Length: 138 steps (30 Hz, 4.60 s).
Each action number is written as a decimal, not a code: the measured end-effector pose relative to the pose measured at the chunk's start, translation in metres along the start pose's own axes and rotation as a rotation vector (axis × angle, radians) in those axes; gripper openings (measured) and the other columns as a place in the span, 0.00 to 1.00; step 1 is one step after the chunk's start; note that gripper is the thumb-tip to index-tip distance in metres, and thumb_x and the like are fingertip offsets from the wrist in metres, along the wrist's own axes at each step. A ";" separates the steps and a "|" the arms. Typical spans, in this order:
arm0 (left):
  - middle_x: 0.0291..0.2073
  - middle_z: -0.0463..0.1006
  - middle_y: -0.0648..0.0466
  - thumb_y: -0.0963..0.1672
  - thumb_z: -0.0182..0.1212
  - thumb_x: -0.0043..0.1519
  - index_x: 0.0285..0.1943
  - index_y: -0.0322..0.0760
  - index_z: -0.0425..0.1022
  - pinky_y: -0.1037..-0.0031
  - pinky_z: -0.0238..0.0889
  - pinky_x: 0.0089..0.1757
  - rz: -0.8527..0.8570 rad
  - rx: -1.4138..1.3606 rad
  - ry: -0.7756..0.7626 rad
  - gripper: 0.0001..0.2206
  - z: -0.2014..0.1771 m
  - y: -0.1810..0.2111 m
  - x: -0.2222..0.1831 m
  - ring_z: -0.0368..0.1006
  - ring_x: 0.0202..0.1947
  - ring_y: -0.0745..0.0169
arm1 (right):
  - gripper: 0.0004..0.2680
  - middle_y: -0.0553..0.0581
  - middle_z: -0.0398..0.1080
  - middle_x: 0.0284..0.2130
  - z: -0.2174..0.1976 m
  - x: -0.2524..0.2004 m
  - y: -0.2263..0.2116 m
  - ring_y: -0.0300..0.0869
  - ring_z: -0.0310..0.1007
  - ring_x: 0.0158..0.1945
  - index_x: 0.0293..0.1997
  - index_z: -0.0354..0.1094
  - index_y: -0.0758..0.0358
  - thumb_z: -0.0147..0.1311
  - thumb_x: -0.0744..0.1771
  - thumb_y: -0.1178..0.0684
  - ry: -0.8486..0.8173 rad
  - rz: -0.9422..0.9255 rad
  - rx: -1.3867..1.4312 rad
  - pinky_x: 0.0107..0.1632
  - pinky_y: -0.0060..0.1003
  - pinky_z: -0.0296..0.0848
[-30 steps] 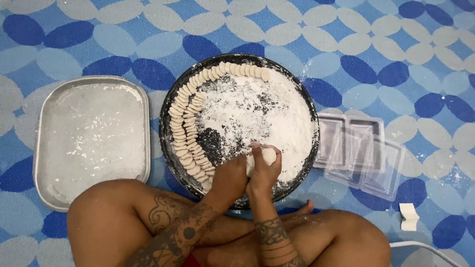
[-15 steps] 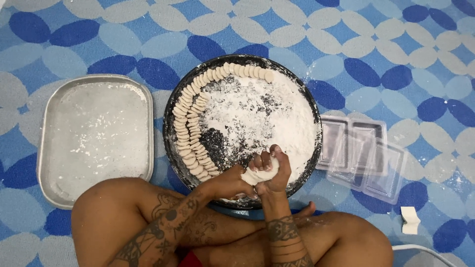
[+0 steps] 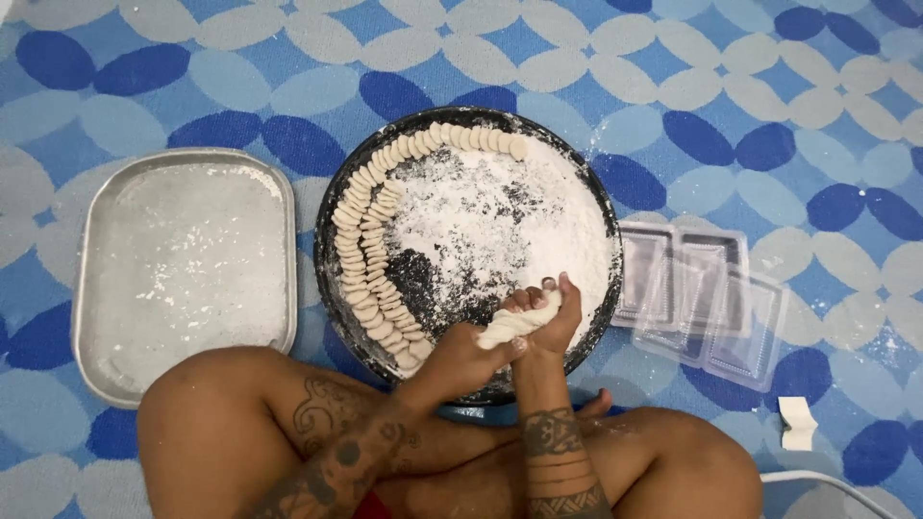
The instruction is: A person sits on the floor and manually shapes small pieces of dough into oblong forms, arranging them in a circular pattern on a large tray.
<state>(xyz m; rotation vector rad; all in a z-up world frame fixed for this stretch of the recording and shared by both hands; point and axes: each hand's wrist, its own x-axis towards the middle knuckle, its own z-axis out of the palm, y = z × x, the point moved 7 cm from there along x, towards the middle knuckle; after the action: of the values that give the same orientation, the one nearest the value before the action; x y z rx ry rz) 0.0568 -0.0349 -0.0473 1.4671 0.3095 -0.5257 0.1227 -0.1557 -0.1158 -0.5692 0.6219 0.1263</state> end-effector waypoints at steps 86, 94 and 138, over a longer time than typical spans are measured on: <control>0.56 0.73 0.41 0.48 0.65 0.65 0.62 0.26 0.75 0.63 0.71 0.43 0.285 -0.228 0.023 0.23 -0.027 0.003 -0.018 0.70 0.46 0.56 | 0.11 0.58 0.73 0.32 0.057 -0.136 -0.014 0.42 0.71 0.34 0.51 0.68 0.67 0.49 0.70 0.49 -0.570 0.010 -1.046 0.38 0.37 0.72; 0.34 0.85 0.44 0.45 0.74 0.59 0.44 0.30 0.83 0.70 0.63 0.39 0.335 -0.194 0.183 0.12 -0.051 -0.001 -0.003 0.72 0.37 0.64 | 0.08 0.55 0.68 0.23 0.060 -0.111 0.002 0.42 0.65 0.29 0.43 0.68 0.62 0.50 0.68 0.48 -0.543 -0.318 -1.324 0.34 0.38 0.62; 0.52 0.71 0.37 0.50 0.46 0.72 0.63 0.32 0.64 0.53 0.61 0.55 0.139 -0.060 0.370 0.19 -0.068 -0.027 0.022 0.69 0.55 0.43 | 0.27 0.80 0.72 0.48 0.006 -0.077 0.037 0.70 0.72 0.56 0.67 0.57 0.70 0.61 0.64 0.46 -0.261 -0.146 -1.974 0.55 0.65 0.71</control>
<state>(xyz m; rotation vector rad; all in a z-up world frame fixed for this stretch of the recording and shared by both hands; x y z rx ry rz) 0.0695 0.0285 -0.0882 1.5118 0.5046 -0.1290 0.0532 -0.1175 -0.0845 -2.4364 -0.0120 0.6850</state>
